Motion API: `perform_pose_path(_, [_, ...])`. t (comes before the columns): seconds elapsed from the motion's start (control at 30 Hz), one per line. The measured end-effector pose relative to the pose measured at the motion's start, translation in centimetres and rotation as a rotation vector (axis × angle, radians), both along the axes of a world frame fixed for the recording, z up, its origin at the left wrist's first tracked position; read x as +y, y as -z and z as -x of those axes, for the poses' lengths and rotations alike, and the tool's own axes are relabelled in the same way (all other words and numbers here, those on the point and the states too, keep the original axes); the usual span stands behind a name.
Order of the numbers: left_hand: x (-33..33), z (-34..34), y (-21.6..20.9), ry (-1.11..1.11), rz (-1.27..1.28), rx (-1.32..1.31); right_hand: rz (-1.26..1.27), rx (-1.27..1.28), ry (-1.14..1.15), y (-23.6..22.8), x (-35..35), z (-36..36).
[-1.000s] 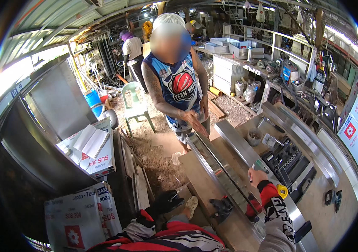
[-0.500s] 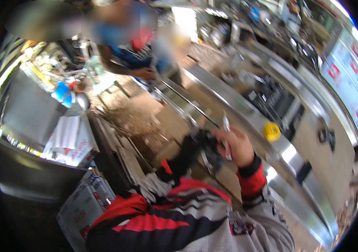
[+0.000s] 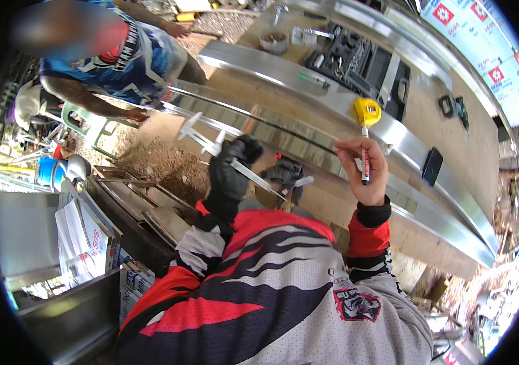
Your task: The person uses a caliper to measure the width of a metal duct section and marks it with a marker. A coworker assists by holding the duct and handing tools. The person repeats the measurement and marking process on multiple sections.
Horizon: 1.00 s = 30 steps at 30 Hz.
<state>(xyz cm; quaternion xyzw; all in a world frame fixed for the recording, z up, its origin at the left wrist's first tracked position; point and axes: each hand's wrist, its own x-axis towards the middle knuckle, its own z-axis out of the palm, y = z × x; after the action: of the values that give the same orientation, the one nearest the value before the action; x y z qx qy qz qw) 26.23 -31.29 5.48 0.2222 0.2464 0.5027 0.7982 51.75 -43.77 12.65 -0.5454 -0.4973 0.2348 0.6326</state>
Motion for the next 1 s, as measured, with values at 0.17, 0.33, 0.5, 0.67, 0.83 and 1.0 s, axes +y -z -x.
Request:
perform_pose_path(0.17, [3.2,7.5,3.7,-0.171,0.089,0.187,0.362,0.061,0.115,3.7,-6.9,2.5])
perform_pose_path(0.33, [5.5,11.2,4.5,-0.267,0.092,0.476,0.440,-0.205,0.491,8.3,-10.2,5.5])
perform_pose_path(0.5, [6.9,10.3,4.5,-0.097,-0.100,0.610,0.524,-0.369,0.708,11.7,-14.2,6.7])
perform_pose_path(0.67, [8.2,8.3,5.1,0.022,-0.098,0.604,0.468,-0.534,0.702,13.2,-15.1,7.4])
perform_pose_path(0.83, [9.5,7.0,5.1,0.200,-0.387,0.706,0.560,-0.779,0.173,15.2,-11.5,5.6])
perform_pose_path(1.0, [8.2,6.9,1.4,0.230,-0.370,0.712,0.540,-0.972,0.003,16.3,-9.4,6.4])
